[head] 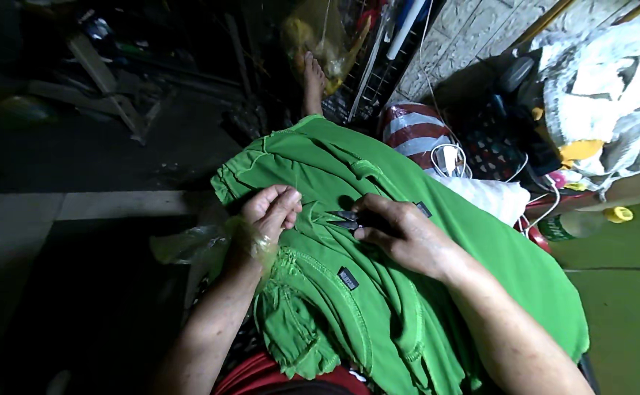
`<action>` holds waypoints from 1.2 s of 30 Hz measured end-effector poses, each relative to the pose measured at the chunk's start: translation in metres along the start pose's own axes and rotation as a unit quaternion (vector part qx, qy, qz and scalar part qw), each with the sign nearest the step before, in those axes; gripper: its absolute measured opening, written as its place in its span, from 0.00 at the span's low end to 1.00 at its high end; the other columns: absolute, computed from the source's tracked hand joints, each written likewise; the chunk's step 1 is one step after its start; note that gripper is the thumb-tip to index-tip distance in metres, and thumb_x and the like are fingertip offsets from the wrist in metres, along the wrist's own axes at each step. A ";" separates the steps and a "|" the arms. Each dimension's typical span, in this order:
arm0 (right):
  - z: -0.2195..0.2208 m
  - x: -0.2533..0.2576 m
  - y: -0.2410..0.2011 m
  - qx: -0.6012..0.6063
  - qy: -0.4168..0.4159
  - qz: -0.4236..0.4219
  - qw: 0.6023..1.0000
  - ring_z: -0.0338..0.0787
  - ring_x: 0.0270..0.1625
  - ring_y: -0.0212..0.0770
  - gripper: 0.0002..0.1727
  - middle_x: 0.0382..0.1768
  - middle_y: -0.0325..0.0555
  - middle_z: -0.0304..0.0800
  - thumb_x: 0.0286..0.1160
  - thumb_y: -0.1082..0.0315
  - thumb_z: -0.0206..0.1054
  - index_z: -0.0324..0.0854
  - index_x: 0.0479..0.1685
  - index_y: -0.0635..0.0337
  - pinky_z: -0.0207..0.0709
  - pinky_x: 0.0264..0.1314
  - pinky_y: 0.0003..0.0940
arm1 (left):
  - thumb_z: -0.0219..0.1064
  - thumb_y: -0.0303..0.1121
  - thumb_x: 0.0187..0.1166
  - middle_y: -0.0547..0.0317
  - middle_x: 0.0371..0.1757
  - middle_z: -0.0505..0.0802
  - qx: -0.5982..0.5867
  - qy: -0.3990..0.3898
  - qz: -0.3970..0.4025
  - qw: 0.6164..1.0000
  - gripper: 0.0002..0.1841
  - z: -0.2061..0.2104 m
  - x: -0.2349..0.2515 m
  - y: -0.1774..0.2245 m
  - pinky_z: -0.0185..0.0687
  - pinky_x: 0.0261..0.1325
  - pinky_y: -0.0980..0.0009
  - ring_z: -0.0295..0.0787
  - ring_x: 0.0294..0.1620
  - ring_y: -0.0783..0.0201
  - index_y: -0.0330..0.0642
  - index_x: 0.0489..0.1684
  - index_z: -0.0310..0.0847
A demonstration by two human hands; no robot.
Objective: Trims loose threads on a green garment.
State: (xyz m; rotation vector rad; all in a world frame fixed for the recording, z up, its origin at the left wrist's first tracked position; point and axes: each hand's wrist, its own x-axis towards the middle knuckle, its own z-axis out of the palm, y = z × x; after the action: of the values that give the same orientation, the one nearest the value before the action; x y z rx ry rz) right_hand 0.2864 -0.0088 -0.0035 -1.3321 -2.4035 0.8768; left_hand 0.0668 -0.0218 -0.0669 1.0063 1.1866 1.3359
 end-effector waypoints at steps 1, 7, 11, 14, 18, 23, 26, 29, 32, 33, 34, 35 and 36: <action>0.001 0.000 0.000 -0.006 0.001 -0.002 1.000 0.87 0.35 0.40 0.11 0.33 0.43 0.88 0.76 0.69 0.71 0.85 0.53 0.59 0.82 0.40 0.44 | 0.55 0.25 0.88 0.76 0.28 0.84 -0.002 -0.001 0.000 1.000 0.09 0.000 0.000 -0.001 0.75 0.33 0.89 0.77 0.25 0.84 0.44 0.40 0.81; 0.010 0.001 -0.003 -0.053 0.046 -0.043 0.997 0.91 0.34 0.45 0.07 0.32 0.46 0.90 0.75 0.71 0.70 0.88 0.47 0.60 0.84 0.38 0.49 | 0.56 0.25 0.88 0.77 0.27 0.84 0.006 0.008 0.005 1.000 0.09 0.001 0.000 -0.002 0.75 0.32 0.90 0.77 0.25 0.85 0.46 0.38 0.81; 0.007 0.002 0.003 -0.009 0.034 -0.028 0.999 0.86 0.32 0.39 0.07 0.31 0.43 0.87 0.78 0.71 0.68 0.86 0.50 0.60 0.81 0.36 0.43 | 0.57 0.27 0.88 0.77 0.28 0.85 0.001 0.002 0.006 1.000 0.09 -0.002 -0.001 -0.005 0.74 0.32 0.89 0.76 0.24 0.85 0.47 0.39 0.82; 0.008 0.002 0.004 -0.015 0.030 -0.021 0.999 0.87 0.33 0.41 0.09 0.32 0.44 0.87 0.79 0.69 0.67 0.84 0.53 0.60 0.81 0.37 0.45 | 0.57 0.26 0.87 0.76 0.28 0.85 -0.022 -0.002 0.003 1.000 0.09 -0.004 0.001 -0.007 0.74 0.32 0.89 0.77 0.25 0.84 0.47 0.40 0.82; 0.004 0.003 0.001 -0.006 0.034 -0.030 0.999 0.87 0.33 0.39 0.08 0.32 0.43 0.88 0.78 0.70 0.67 0.86 0.50 0.60 0.82 0.37 0.44 | 0.52 0.25 0.88 0.75 0.27 0.85 -0.072 -0.032 0.008 0.997 0.13 -0.020 0.010 0.011 0.72 0.29 0.91 0.76 0.23 0.85 0.46 0.36 0.82; -0.004 0.021 -0.022 0.246 0.076 0.031 0.966 0.73 0.22 0.19 0.09 0.30 0.27 0.80 0.78 0.68 0.64 0.77 0.53 0.52 0.68 0.23 0.14 | 0.47 0.30 0.93 0.76 0.28 0.84 -0.129 -0.106 0.054 0.984 0.17 -0.053 0.021 0.055 0.73 0.30 0.92 0.75 0.24 0.85 0.52 0.35 0.81; 0.004 0.040 -0.052 0.379 0.063 0.045 0.922 0.65 0.14 0.21 0.06 0.20 0.30 0.74 0.79 0.72 0.66 0.76 0.47 0.52 0.62 0.15 0.16 | 0.47 0.27 0.92 0.74 0.26 0.85 -0.163 -0.077 0.065 0.981 0.18 -0.047 0.021 0.089 0.76 0.31 0.91 0.77 0.24 0.84 0.49 0.33 0.81; 0.021 0.061 -0.085 0.474 0.052 0.043 0.878 0.65 0.14 0.22 0.05 0.18 0.31 0.70 0.87 0.72 0.56 0.75 0.42 0.55 0.62 0.16 0.15 | 0.49 0.27 0.91 0.74 0.26 0.85 -0.139 -0.063 0.115 0.981 0.15 -0.043 0.011 0.107 0.73 0.27 0.90 0.76 0.22 0.84 0.49 0.36 0.81; 0.029 0.095 -0.099 0.494 0.075 0.061 0.864 0.74 0.18 0.24 0.07 0.23 0.35 0.80 0.89 0.72 0.54 0.77 0.45 0.61 0.70 0.21 0.18 | 0.56 0.31 0.85 0.77 0.23 0.84 -0.166 -0.190 0.168 0.953 0.12 -0.043 -0.010 0.105 0.66 0.21 0.90 0.72 0.18 0.86 0.54 0.34 0.86; 0.029 0.106 -0.101 0.468 0.059 0.051 0.880 0.79 0.23 0.24 0.05 0.27 0.36 0.83 0.88 0.71 0.57 0.77 0.49 0.63 0.75 0.26 0.20 | 0.59 0.33 0.83 0.80 0.23 0.84 -0.177 -0.246 0.158 0.940 0.11 -0.040 -0.020 0.107 0.66 0.23 0.90 0.72 0.20 0.87 0.55 0.31 0.87; 0.028 0.114 -0.103 0.433 0.022 0.027 0.901 0.84 0.32 0.25 0.09 0.34 0.38 0.86 0.85 0.70 0.62 0.77 0.55 0.65 0.80 0.37 0.22 | 0.63 0.35 0.82 0.82 0.24 0.85 -0.185 -0.295 0.140 0.927 0.10 -0.036 -0.030 0.108 0.67 0.25 0.91 0.74 0.22 0.89 0.55 0.31 0.88; 0.030 0.119 -0.106 0.394 -0.024 -0.008 0.919 0.87 0.42 0.27 0.19 0.43 0.40 0.87 0.80 0.67 0.69 0.75 0.64 0.66 0.83 0.47 0.25 | 0.65 0.36 0.81 0.83 0.25 0.86 -0.188 -0.331 0.119 0.917 0.09 -0.030 -0.041 0.109 0.68 0.26 0.91 0.76 0.24 0.90 0.53 0.30 0.88; 0.036 0.122 -0.109 0.350 -0.073 -0.048 0.933 0.88 0.51 0.30 0.31 0.53 0.46 0.88 0.73 0.64 0.75 0.70 0.75 0.65 0.84 0.56 0.30 | 0.64 0.34 0.79 0.83 0.24 0.83 -0.180 -0.352 0.101 0.913 0.09 -0.023 -0.053 0.112 0.66 0.27 0.91 0.74 0.24 0.90 0.51 0.27 0.85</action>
State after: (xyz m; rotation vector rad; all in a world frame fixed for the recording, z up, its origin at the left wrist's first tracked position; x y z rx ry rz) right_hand 0.1276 0.0354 0.0275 -0.8809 -1.9109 1.6410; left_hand 0.0319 -0.0738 0.0427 1.2090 0.2865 1.1333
